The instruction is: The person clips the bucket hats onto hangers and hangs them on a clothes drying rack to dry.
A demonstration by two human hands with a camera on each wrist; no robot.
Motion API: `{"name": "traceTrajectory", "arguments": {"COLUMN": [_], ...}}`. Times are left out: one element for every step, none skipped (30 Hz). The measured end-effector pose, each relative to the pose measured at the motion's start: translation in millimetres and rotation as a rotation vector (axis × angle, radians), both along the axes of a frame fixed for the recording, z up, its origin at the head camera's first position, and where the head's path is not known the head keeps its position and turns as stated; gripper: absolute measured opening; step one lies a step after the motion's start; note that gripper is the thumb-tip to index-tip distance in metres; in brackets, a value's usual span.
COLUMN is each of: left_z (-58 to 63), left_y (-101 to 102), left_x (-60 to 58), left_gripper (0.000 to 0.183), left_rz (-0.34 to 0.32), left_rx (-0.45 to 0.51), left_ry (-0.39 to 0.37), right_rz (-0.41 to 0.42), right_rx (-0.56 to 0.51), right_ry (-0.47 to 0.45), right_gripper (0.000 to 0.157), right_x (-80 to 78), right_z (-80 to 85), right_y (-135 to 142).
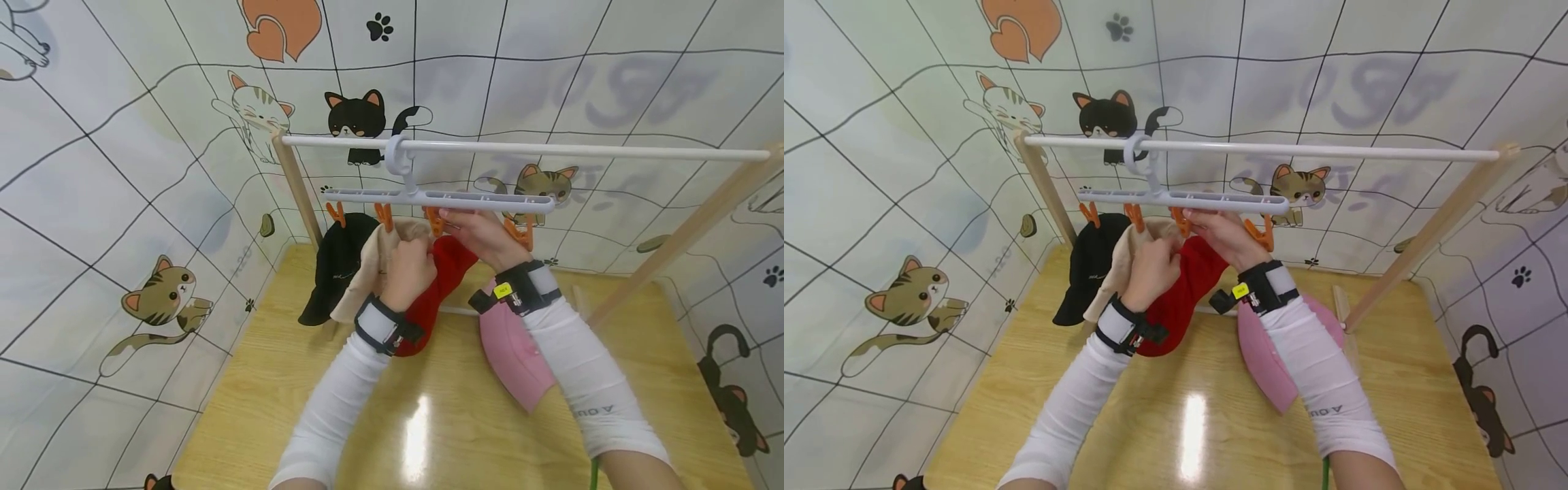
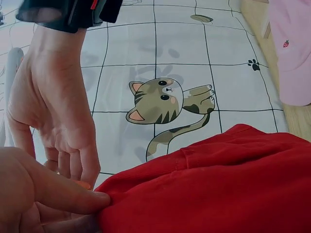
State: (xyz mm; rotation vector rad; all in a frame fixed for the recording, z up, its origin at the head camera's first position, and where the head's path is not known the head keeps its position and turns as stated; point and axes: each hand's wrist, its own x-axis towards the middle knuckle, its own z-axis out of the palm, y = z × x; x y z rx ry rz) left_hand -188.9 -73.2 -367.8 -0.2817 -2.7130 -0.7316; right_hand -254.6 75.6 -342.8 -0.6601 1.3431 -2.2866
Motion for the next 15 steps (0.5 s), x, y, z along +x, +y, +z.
{"name": "traceTrajectory", "arguments": {"left_z": [0.2,0.4,0.7,1.0,1.3,1.4,1.7,2.0,2.3,2.4,2.6,2.9,3.4,3.4,3.7], "left_y": [-0.3,-0.5,-0.6,-0.8,-1.1,-1.3,-1.4,-1.4,-1.3,-1.2,-1.1,-1.1,-1.1,-1.0,-1.1], "left_x": [-0.4,-0.9,-1.2,-1.4,-1.6,-1.8,-2.0,-2.3,-2.6,-3.2,-3.6,-3.7,-3.8,-4.1,-3.9], "left_gripper": [0.012,0.012,0.011,0.01,0.01,0.01,0.011,0.011,0.012,0.013,0.013,0.014,0.014,0.014,0.013], "left_rz": [0.0,-0.001,0.001,0.005,0.007,0.012,0.017,0.021,0.026,0.029,0.029,0.029,0.029,0.03,0.03], "left_rx": [0.007,0.019,0.026,0.024,0.029,0.029,0.03,0.028,0.026,0.025,0.036,0.042,0.047,0.049,0.057], "left_ry": [0.001,-0.001,-0.002,0.004,0.008,0.013,0.02,0.028,0.036,0.041,0.037,0.036,0.034,0.034,0.029], "right_rz": [-0.002,0.001,0.002,0.004,0.009,0.013,0.017,0.02,0.02,0.024,0.025,0.024,0.022,0.018,0.014], "right_rx": [-0.008,-0.017,-0.022,-0.027,-0.032,-0.036,-0.038,-0.042,-0.042,-0.046,-0.048,-0.049,-0.05,-0.051,-0.051], "right_ry": [-0.001,0.0,-0.001,-0.007,-0.013,-0.019,-0.024,-0.031,-0.039,-0.047,-0.052,-0.058,-0.061,-0.066,-0.069], "right_gripper": [0.037,0.038,0.038,0.038,0.037,0.037,0.037,0.038,0.038,0.038,0.037,0.038,0.038,0.039,0.039], "right_x": [0.3,0.6,0.6,0.7,0.7,1.0,1.1,1.5,1.9,2.0,2.3,2.5,2.3,2.5,2.5], "right_z": [-0.7,-1.1,-1.2,-1.2,-1.0,-0.5,-0.2,0.1,0.6,0.8,1.1,1.2,1.0,1.0,1.1], "right_y": [-1.0,-1.8,-2.5,-2.9,-3.3,-3.4,-3.4,-3.2,-3.0,-2.9,-2.7,-2.5,-2.4,-2.4,-2.6]}}
